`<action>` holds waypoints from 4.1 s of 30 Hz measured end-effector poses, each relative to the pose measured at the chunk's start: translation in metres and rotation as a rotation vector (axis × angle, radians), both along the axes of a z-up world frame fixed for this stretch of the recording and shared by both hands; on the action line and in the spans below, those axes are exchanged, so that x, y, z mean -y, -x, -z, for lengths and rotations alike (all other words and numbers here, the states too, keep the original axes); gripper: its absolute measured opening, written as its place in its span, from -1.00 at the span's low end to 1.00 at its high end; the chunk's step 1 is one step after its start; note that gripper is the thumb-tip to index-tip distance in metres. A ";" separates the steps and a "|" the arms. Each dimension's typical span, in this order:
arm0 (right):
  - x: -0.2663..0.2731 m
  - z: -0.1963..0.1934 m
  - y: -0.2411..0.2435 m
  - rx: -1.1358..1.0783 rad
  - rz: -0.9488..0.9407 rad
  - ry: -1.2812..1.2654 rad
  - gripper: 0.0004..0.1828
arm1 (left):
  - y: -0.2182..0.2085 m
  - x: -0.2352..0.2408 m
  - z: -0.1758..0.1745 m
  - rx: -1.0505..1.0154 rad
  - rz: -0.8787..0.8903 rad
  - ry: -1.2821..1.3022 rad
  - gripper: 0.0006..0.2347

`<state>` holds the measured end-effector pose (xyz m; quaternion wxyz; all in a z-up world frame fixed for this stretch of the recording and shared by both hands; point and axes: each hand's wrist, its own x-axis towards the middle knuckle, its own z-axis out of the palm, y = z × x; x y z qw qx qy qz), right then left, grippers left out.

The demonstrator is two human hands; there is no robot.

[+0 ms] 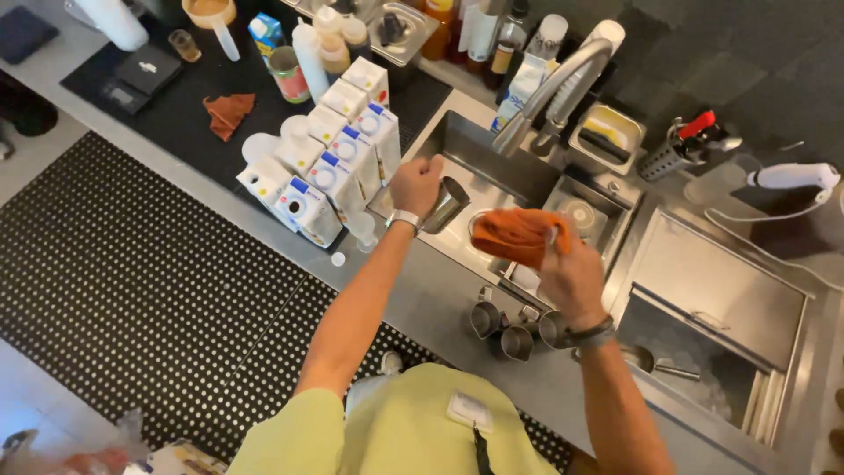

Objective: The person dries several metal pitchers and ceramic cups using an orange cloth. They pick up each item from the sink area, wipe it thoroughly, and place it on the counter or a nearby rack.

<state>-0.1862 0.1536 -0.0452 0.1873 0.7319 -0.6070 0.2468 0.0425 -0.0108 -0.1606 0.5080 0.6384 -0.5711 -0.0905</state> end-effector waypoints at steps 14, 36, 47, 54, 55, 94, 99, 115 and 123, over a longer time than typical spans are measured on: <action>-0.038 0.065 -0.089 0.217 -0.460 0.559 -0.59 | 0.038 -0.191 -0.150 -1.207 0.470 -0.211 -0.65; -0.079 0.189 -0.127 2.327 -0.223 -1.452 -0.43 | -0.059 -0.182 -0.020 -0.476 0.637 -0.345 -0.59; -0.179 0.101 0.015 1.048 0.136 -0.985 -0.22 | -0.040 -0.157 0.054 -0.523 1.061 -0.766 -0.63; -0.171 0.078 0.003 0.541 0.377 -1.131 -0.35 | 0.025 -0.103 0.135 -0.520 1.281 -0.767 -0.65; -0.168 0.084 -0.001 0.524 0.374 -1.124 -0.33 | 0.030 -0.096 0.120 -0.474 1.290 -0.768 -0.57; -0.120 0.136 -0.037 0.427 0.285 -1.094 -0.46 | 0.020 -0.132 0.103 -0.254 1.340 -1.051 -0.67; -0.107 0.142 -0.031 0.421 0.254 -1.090 -0.47 | 0.012 -0.144 0.094 -0.192 1.247 -0.980 -0.81; -0.092 0.063 -0.027 0.666 0.400 -1.019 -0.16 | 0.028 -0.138 0.128 -0.315 0.868 -0.670 -0.66; -0.084 0.262 0.051 0.113 0.222 -0.975 -0.51 | -0.018 -0.181 0.062 -0.274 0.628 -0.764 -0.61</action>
